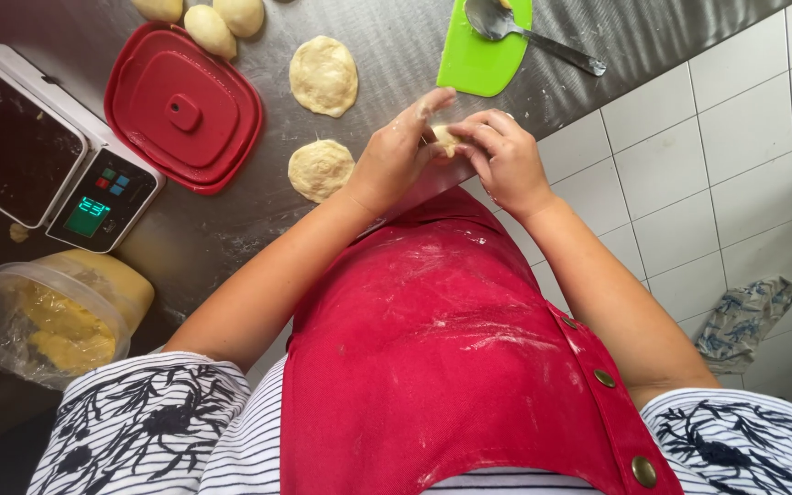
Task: Filling and shaping dough balls with a yellow filling.
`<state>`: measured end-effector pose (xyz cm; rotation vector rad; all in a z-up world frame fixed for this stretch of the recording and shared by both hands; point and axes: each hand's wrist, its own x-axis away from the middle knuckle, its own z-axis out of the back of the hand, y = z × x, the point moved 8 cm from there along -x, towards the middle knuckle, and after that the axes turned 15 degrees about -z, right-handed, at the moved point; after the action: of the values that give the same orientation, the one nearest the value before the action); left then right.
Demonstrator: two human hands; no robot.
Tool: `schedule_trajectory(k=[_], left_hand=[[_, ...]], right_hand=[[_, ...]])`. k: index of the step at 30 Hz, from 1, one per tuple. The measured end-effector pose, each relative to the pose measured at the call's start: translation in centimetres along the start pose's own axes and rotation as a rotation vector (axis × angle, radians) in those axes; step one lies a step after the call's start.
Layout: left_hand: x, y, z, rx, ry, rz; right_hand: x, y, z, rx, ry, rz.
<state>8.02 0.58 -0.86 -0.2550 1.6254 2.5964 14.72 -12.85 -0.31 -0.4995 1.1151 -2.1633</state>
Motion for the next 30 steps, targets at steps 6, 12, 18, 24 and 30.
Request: schedule_trajectory(k=[6,12,18,24,30], left_hand=[[0.7,-1.5,-0.5,-0.149,0.029,-0.05],[1.4,-1.0,0.1,-0.097,0.099,0.027],[1.4,1.2,0.3,-0.029,0.101,-0.016],[0.7,2.9,1.9,-0.346,0.068,-0.184],[1.1,2.3,1.0,-0.278,-0.045,-0.16]], right_hand=[[0.2,1.1,-0.7,-0.054,0.061,-0.109],[0.2,-2.9,0.8,-0.031,0.06,-0.006],[0.5,-0.8,-0.5,0.026,0.132,-0.036],[1.0,-1.2,-0.6,-0.018,0.069,0.056],[1.0,2.2,0.1,-0.311,0.011,-0.374]])
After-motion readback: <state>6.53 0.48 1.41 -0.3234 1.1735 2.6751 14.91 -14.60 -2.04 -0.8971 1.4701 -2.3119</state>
